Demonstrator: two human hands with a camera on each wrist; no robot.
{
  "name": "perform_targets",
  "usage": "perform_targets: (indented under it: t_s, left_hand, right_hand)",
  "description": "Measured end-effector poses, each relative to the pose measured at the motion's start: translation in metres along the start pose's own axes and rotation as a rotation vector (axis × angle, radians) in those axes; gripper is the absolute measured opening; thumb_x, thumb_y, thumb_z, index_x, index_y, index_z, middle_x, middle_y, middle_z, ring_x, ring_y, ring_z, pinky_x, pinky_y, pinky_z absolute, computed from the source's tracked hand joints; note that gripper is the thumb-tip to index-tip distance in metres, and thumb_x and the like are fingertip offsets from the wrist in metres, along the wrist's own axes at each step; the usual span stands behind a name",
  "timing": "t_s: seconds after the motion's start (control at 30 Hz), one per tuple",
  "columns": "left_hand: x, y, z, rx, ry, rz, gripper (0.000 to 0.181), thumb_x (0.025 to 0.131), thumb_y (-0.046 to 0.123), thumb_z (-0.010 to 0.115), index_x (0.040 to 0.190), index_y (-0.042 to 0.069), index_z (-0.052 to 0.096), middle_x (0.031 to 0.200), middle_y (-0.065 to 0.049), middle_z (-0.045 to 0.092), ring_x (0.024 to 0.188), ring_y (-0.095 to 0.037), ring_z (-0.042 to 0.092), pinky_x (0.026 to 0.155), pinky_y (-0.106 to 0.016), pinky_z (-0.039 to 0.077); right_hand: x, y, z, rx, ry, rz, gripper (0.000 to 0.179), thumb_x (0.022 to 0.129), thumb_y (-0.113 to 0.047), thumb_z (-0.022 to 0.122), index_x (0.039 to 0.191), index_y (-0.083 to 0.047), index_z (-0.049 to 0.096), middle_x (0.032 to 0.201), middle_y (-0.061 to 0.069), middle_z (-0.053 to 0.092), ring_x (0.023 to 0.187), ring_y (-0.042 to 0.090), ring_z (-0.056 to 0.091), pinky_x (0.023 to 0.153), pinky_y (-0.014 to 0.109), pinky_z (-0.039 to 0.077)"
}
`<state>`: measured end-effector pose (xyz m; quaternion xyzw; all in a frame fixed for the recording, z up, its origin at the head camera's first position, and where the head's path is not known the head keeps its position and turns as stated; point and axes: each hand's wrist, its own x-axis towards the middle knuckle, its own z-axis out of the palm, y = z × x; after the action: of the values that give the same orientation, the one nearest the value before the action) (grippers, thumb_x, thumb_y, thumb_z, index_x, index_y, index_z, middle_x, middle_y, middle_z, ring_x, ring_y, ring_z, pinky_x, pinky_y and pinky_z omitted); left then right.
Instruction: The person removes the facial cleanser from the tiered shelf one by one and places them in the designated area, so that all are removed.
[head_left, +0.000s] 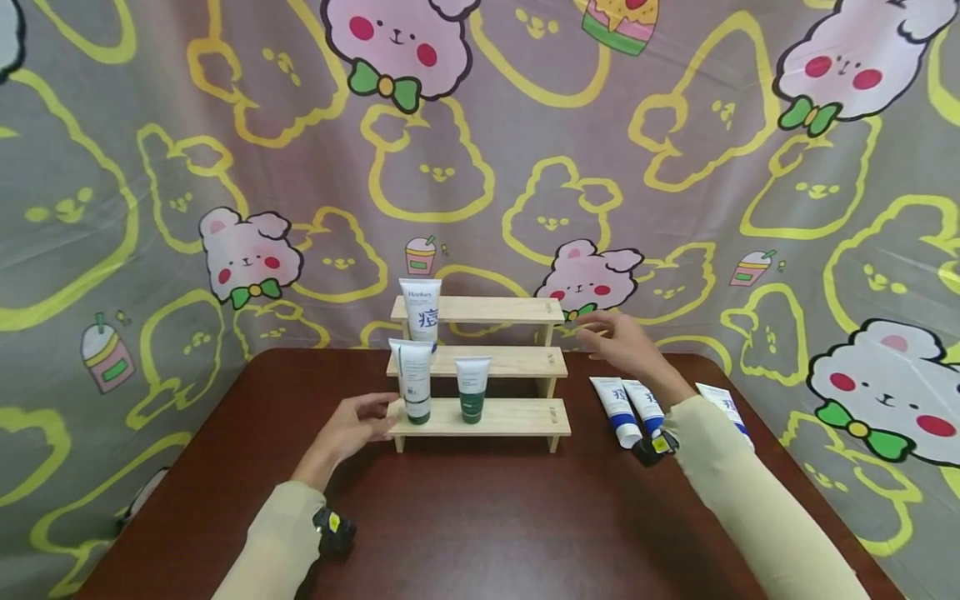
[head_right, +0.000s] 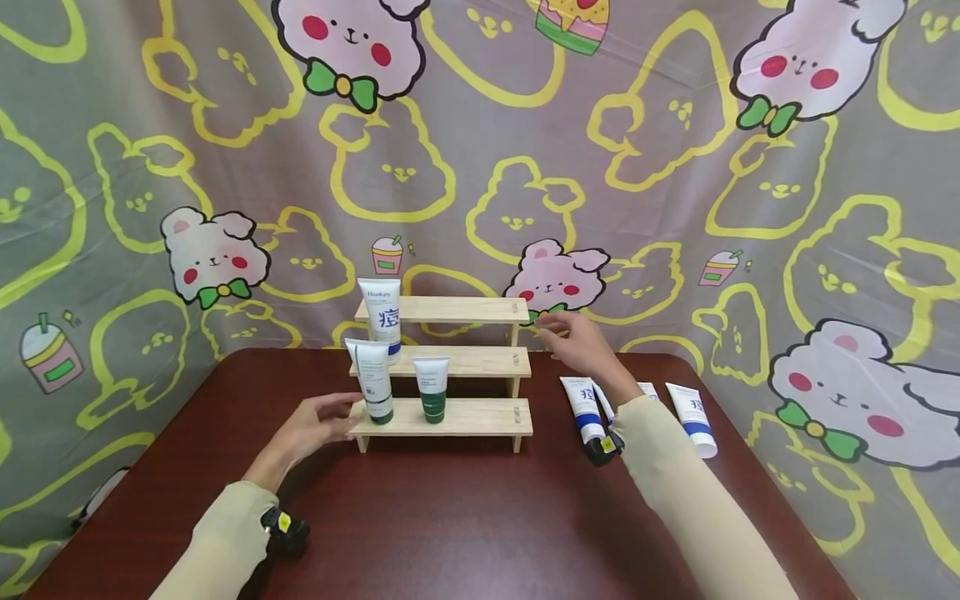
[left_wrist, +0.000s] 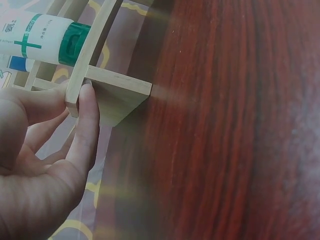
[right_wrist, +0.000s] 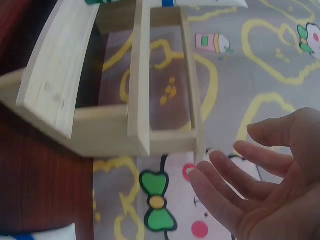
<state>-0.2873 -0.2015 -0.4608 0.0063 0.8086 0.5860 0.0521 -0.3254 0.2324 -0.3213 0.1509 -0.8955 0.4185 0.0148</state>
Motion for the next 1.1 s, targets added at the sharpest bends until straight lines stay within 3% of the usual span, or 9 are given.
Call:
perform_targets:
  t_s: [0.5, 0.7, 0.87, 1.1]
  left_hand:
    - [0.000, 0.002, -0.002, 0.027, -0.012, -0.009, 0.048, 0.094, 0.002, 0.071, 0.141, 0.003, 0.061, 0.122, -0.021, 0.062, 0.095, -0.020, 0.070, 0.085, -0.036, 0.066]
    - [0.002, 0.004, -0.002, 0.015, -0.023, -0.010, 0.048, 0.094, 0.002, 0.070, 0.141, 0.003, 0.060, 0.122, -0.021, 0.061, 0.094, -0.019, 0.070, 0.085, -0.036, 0.066]
    - [0.001, 0.004, -0.002, 0.008, -0.021, -0.025, 0.049, 0.094, 0.002, 0.071, 0.142, 0.003, 0.060, 0.122, -0.021, 0.061, 0.095, -0.020, 0.070, 0.085, -0.036, 0.066]
    - [-0.003, 0.003, -0.003, 0.019, -0.023, -0.027, 0.049, 0.094, 0.003, 0.071, 0.142, 0.004, 0.060, 0.125, -0.021, 0.060, 0.098, -0.021, 0.069, 0.086, -0.036, 0.066]
  right_hand:
    - [0.010, -0.034, 0.019, 0.007, -0.031, -0.041, 0.041, 0.104, -0.024, 0.060, 0.138, -0.002, 0.061, 0.134, 0.027, 0.065, 0.109, 0.042, 0.071, 0.087, 0.043, 0.066]
    - [0.017, -0.045, 0.028, 0.026, -0.051, -0.080, 0.040, 0.104, -0.021, 0.061, 0.138, -0.001, 0.060, 0.130, 0.026, 0.068, 0.102, 0.040, 0.072, 0.092, 0.052, 0.063]
    - [0.023, -0.058, 0.041, 0.071, -0.076, -0.098, 0.041, 0.104, -0.020, 0.061, 0.139, -0.001, 0.060, 0.132, 0.025, 0.067, 0.102, 0.032, 0.073, 0.094, 0.054, 0.062]
    - [0.032, -0.075, 0.062, 0.117, -0.073, -0.115, 0.041, 0.102, -0.022, 0.062, 0.139, -0.005, 0.061, 0.134, 0.022, 0.067, 0.107, 0.035, 0.074, 0.096, 0.050, 0.062]
